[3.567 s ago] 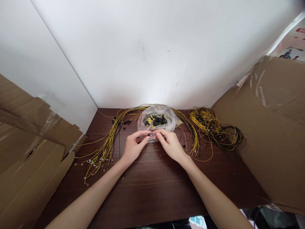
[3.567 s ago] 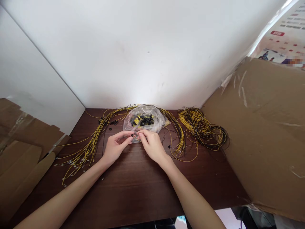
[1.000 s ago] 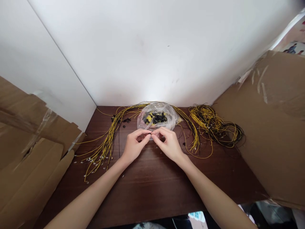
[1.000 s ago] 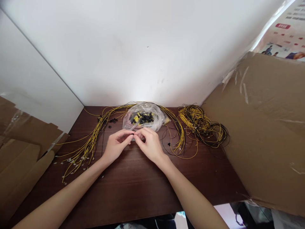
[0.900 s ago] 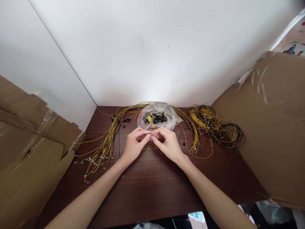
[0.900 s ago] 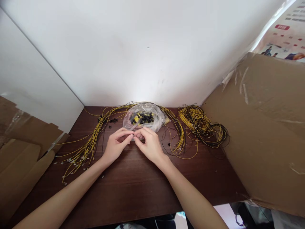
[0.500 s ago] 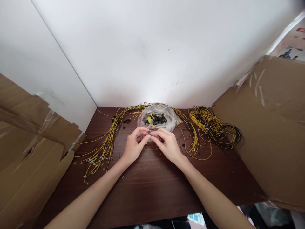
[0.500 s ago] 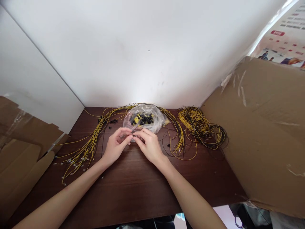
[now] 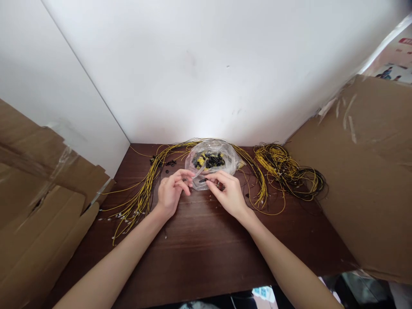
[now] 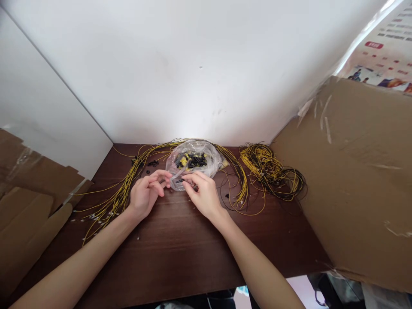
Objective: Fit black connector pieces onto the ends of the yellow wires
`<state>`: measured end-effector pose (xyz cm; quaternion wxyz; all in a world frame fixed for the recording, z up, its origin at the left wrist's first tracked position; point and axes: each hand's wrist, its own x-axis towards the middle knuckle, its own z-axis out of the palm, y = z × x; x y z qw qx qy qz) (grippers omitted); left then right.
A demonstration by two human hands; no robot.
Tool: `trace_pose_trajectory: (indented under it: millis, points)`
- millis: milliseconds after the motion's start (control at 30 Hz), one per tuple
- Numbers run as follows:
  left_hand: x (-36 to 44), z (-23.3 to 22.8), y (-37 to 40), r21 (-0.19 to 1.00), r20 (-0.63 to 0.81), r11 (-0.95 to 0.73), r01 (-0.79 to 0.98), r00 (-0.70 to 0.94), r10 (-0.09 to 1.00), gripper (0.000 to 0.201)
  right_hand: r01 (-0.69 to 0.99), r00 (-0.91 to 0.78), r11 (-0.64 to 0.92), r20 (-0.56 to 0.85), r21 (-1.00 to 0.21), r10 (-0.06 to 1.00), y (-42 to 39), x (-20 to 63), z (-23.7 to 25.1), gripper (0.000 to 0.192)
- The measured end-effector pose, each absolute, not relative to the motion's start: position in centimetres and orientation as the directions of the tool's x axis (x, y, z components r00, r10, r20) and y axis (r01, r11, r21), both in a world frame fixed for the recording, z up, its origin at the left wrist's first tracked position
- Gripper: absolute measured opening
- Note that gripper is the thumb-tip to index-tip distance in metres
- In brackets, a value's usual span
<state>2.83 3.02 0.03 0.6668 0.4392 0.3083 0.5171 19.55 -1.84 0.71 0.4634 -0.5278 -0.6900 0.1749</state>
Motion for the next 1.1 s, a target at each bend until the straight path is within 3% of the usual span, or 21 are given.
trace_pose_trajectory:
  millis: [200,400,567,1033,1100]
  points:
    - [3.01,0.22,2.69,0.912,-0.007,0.115,-0.394,0.265,0.964,0.029,0.55,0.014,0.397,0.483,-0.735,0.876,-1.74,19.63,0.93,0.014]
    - [3.26,-0.06,2.67,0.912,0.077,0.039,-0.408,0.264,0.961,0.034,0.54,0.062,0.36,0.462,-0.761,0.884,-1.77,19.75,1.35,0.014]
    - [3.3,-0.15,2.84,0.896,0.032,0.08,-0.437,0.243,0.97,0.032,0.513,0.082,0.351,0.452,-0.783,0.888,-1.8,19.78,1.62,0.015]
    - [2.86,0.27,2.77,0.906,-0.023,0.122,-0.404,0.241,0.97,0.005,0.517,0.073,0.356,0.455,-0.778,0.888,-1.82,19.73,1.55,0.015]
    - [2.9,0.34,2.81,0.892,-0.02,0.134,-0.432,0.259,0.966,0.016,0.521,0.069,0.353,0.451,-0.777,0.89,-1.8,19.73,1.52,0.015]
